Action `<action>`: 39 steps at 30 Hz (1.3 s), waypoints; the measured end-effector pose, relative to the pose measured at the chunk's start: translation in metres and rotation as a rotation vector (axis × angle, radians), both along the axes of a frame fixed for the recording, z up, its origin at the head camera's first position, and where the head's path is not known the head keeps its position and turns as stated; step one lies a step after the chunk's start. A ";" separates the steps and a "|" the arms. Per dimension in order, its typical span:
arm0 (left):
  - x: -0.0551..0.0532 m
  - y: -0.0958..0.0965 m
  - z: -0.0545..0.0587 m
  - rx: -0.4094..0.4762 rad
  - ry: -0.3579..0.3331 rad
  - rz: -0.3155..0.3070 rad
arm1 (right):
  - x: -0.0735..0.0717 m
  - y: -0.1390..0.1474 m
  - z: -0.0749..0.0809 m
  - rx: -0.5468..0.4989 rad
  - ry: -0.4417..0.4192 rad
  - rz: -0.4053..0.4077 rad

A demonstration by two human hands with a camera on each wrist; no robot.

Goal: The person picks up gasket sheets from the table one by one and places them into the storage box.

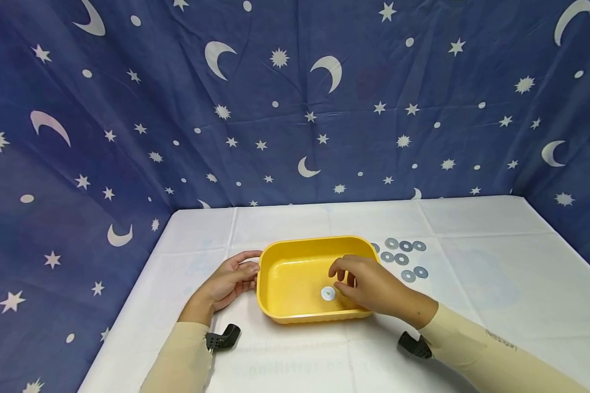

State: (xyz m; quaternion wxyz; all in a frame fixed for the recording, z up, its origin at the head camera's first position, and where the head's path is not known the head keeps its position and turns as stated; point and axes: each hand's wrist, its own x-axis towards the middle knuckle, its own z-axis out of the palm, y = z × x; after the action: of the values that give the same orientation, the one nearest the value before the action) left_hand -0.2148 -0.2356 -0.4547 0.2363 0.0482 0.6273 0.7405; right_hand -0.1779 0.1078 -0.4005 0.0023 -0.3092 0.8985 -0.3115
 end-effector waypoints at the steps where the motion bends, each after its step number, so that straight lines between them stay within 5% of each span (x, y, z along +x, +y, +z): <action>1: 0.000 0.001 0.000 0.002 0.001 -0.001 | 0.002 0.004 0.001 -0.011 0.001 -0.012; 12: -0.002 0.002 0.000 -0.002 0.005 -0.001 | 0.016 0.040 0.013 -0.089 0.066 -0.092; 20: -0.001 -0.004 -0.002 -0.003 0.020 -0.010 | 0.012 0.058 0.017 -0.127 0.144 -0.112; 27: -0.001 -0.002 -0.001 -0.008 0.016 -0.014 | 0.007 0.083 0.018 -0.174 0.211 -0.206; 39: 0.000 0.000 -0.002 -0.017 0.010 -0.022 | 0.000 0.105 0.010 -0.107 0.074 -0.334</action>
State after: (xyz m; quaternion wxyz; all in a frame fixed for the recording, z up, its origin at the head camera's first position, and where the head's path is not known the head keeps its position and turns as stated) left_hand -0.2153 -0.2357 -0.4563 0.2417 0.0568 0.6342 0.7323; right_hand -0.1780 0.2131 -0.3909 -0.0990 -0.1665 0.9190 -0.3435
